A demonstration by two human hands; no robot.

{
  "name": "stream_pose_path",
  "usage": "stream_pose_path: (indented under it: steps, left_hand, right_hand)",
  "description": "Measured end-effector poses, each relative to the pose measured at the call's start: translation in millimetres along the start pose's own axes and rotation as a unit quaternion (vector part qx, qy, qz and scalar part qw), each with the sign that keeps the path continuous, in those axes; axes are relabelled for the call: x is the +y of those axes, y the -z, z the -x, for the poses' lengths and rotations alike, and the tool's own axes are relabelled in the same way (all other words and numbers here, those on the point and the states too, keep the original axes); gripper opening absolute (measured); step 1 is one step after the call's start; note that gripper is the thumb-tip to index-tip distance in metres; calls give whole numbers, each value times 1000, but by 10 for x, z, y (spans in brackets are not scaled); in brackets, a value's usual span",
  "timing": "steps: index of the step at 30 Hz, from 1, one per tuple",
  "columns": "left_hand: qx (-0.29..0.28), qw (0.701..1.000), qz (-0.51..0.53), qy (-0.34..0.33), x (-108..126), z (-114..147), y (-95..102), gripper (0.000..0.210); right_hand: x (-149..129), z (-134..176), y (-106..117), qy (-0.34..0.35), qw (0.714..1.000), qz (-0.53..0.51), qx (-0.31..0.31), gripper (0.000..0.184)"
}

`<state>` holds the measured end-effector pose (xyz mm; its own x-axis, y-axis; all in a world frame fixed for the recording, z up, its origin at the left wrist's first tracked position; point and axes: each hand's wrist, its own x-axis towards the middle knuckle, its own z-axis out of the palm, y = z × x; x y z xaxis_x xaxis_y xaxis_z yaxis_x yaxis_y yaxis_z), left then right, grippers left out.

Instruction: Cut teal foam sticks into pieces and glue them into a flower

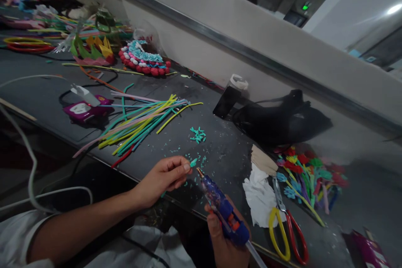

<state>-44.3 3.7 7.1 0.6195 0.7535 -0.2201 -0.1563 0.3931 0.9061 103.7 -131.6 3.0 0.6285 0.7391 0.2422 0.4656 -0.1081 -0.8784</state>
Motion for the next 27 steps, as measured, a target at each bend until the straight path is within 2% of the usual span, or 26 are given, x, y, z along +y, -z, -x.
stream_pose_path:
  steps: [3, 6, 11, 18, 27]
  left_hand:
    - [0, 1000, 0, -2, -1, -4, -2, 31]
    - [-5, 1000, 0, -9, 6, -1, -9, 31]
    - [-7, 1000, -11, -12, 6, 3, -11, 33]
    - [-6, 1000, -3, -4, 11, 5, -25, 33]
    - [-5, 1000, -6, -3, 18, 9, -29, 36]
  right_hand:
    - [-23, 3, -30, -32, 999, -34, -12, 40]
    - [-49, -6, -40, -28, 998, -44, -29, 40]
    - [-38, -7, -40, -41, 998, -40, -16, 39]
    - [34, 0, -26, -29, 999, -19, -23, 40]
    - [-45, -60, -32, 2, 999, -7, -51, 39]
